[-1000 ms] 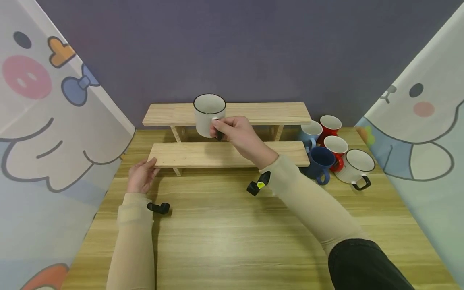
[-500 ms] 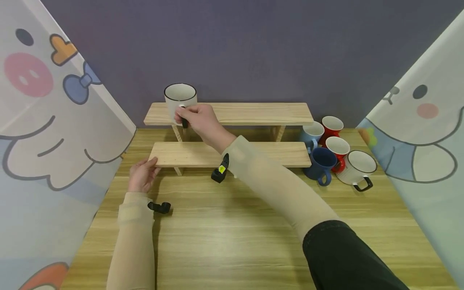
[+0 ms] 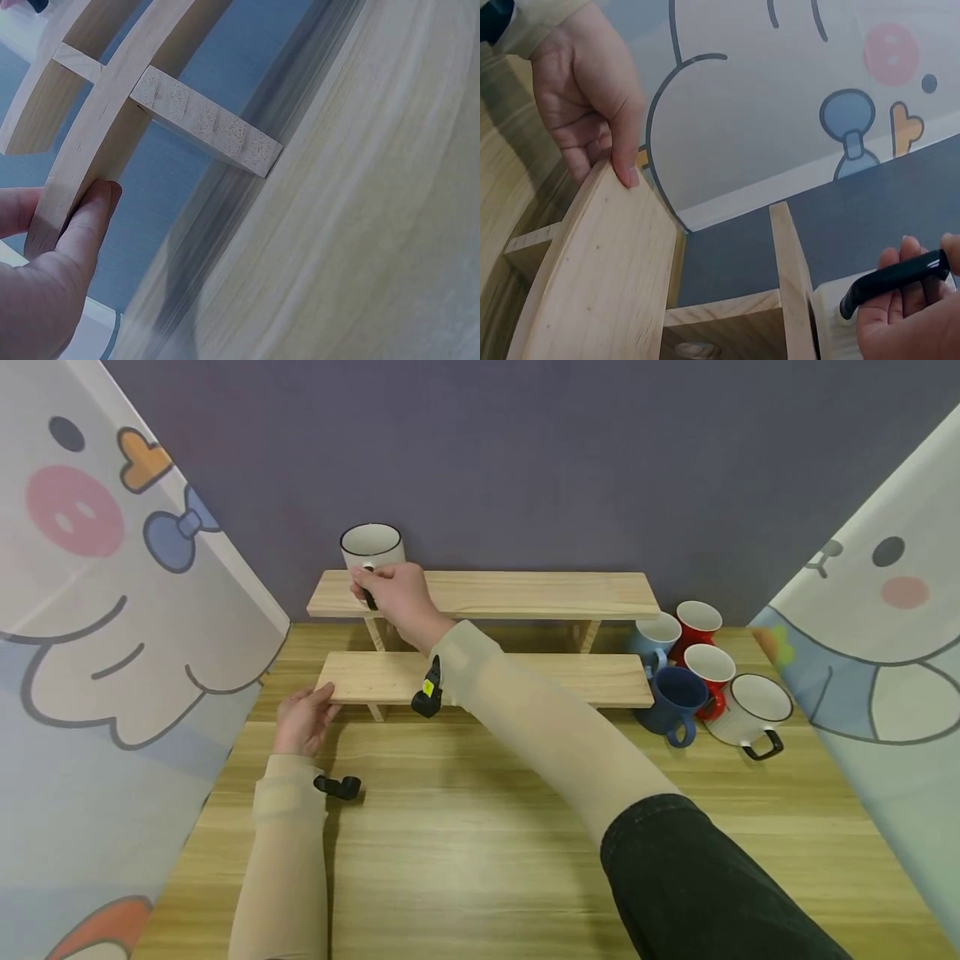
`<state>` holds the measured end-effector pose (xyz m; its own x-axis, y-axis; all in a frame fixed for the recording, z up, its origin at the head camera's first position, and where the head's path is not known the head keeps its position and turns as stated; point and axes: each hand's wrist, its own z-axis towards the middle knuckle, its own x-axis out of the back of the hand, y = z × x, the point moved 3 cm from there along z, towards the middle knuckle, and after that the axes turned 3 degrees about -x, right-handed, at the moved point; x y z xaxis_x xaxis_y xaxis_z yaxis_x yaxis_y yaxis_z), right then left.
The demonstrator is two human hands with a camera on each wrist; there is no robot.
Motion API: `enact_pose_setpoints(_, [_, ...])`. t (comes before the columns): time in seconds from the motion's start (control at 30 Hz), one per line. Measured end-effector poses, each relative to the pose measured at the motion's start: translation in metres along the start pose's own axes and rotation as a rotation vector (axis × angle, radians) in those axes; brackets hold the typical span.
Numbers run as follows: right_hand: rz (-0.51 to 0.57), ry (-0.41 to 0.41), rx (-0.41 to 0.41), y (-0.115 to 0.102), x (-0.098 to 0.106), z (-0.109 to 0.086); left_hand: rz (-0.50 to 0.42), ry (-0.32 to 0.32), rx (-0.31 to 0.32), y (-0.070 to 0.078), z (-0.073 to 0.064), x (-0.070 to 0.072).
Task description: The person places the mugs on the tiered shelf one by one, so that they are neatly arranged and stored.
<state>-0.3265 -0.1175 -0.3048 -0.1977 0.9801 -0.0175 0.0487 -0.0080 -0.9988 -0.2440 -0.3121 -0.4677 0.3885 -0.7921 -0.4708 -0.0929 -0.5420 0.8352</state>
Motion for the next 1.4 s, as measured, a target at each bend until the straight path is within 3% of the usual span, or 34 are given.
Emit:
enact_pose_setpoints(0.8, [-0.243,-0.045,0.086,-0.006,0.019,-0.002,0.014,0.035,-0.014,0.000,0.003,-0.006])
enact_pose_setpoints(1.03, [-0.181,-0.084,0.117,-0.009,0.040,-0.013,0.006,0.044,0.001,0.000,0.000,-0.005])
enact_pose_setpoints(1.27, [-0.032,-0.078,0.125,-0.011,0.070,-0.034,0.001,0.031,-0.006,-0.001,0.000,-0.005])
enact_pose_setpoints(1.4, [-0.028,-0.083,0.171,-0.009,0.093,-0.049,0.022,0.031,-0.001,-0.002,0.000,-0.003])
